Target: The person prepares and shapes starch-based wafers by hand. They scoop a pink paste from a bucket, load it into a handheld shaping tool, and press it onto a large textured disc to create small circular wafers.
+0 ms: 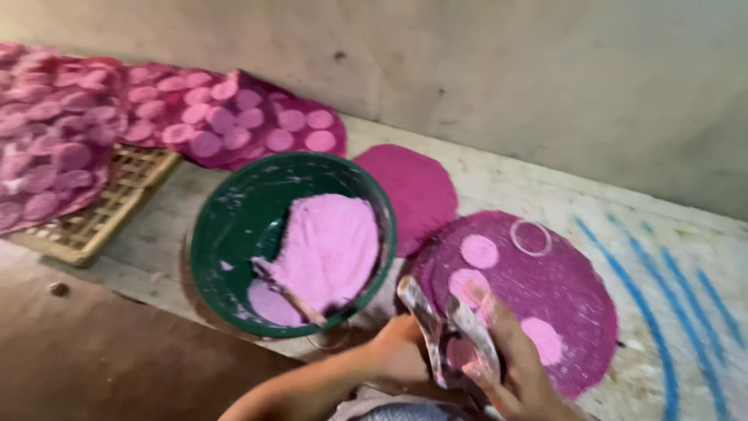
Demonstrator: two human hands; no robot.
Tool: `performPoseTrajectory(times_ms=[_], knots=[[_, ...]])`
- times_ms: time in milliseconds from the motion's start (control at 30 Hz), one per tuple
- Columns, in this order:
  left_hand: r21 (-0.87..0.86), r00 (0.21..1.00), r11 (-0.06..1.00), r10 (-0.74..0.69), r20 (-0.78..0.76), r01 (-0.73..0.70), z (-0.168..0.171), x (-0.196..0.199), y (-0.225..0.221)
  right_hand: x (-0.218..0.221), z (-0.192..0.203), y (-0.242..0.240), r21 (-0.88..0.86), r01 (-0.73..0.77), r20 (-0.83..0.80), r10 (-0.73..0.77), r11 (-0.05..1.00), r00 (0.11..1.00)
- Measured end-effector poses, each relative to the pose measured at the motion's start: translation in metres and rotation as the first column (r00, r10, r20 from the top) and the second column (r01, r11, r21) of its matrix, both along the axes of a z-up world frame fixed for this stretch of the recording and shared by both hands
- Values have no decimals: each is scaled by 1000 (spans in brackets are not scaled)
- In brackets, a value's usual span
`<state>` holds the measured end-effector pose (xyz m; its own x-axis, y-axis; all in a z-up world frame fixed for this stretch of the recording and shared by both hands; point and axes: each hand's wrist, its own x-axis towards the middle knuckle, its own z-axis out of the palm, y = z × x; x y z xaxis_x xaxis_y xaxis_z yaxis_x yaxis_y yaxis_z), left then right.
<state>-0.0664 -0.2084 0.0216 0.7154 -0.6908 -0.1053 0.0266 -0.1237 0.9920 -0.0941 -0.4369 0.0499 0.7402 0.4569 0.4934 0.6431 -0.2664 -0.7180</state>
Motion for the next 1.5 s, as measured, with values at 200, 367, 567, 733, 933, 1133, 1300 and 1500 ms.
performPoseTrajectory(times_ms=[200, 367, 567, 733, 933, 1133, 1300, 1500], knots=[[203, 860, 970, -216, 463, 135, -24, 59, -66, -17, -85, -145, 67, 31, -930, 51, 997, 364], [-209, 960, 951, -186, 208, 230, -96, 185, -102, -52, -167, -196, 129, 205, -709, -54, 970, 703], [196, 818, 795, 557, 142, -575, -212, 257, -96, -95, -198, -252, 207, 310, -662, -100, 928, 742], [220, 682, 680, 543, 490, -699, -250, 186, -70, -118, -212, -271, 261, 381, -650, -131, 887, 749], [245, 759, 722, 638, 126, -647, -235, 147, -45, -121, -203, -224, 214, 666, -702, -361, 715, 614], [256, 766, 738, 643, 16, -625, -217, 157, -54, -99, -144, -162, 246, 675, -778, -274, 695, 566], [276, 761, 710, 618, 196, -648, -203, 106, -47, -97, -125, -131, 247, 694, -774, -294, 676, 561], [109, 652, 716, 549, 523, -689, -165, 60, -34, -101, -129, -124, 232, 724, -765, -338, 649, 548]])
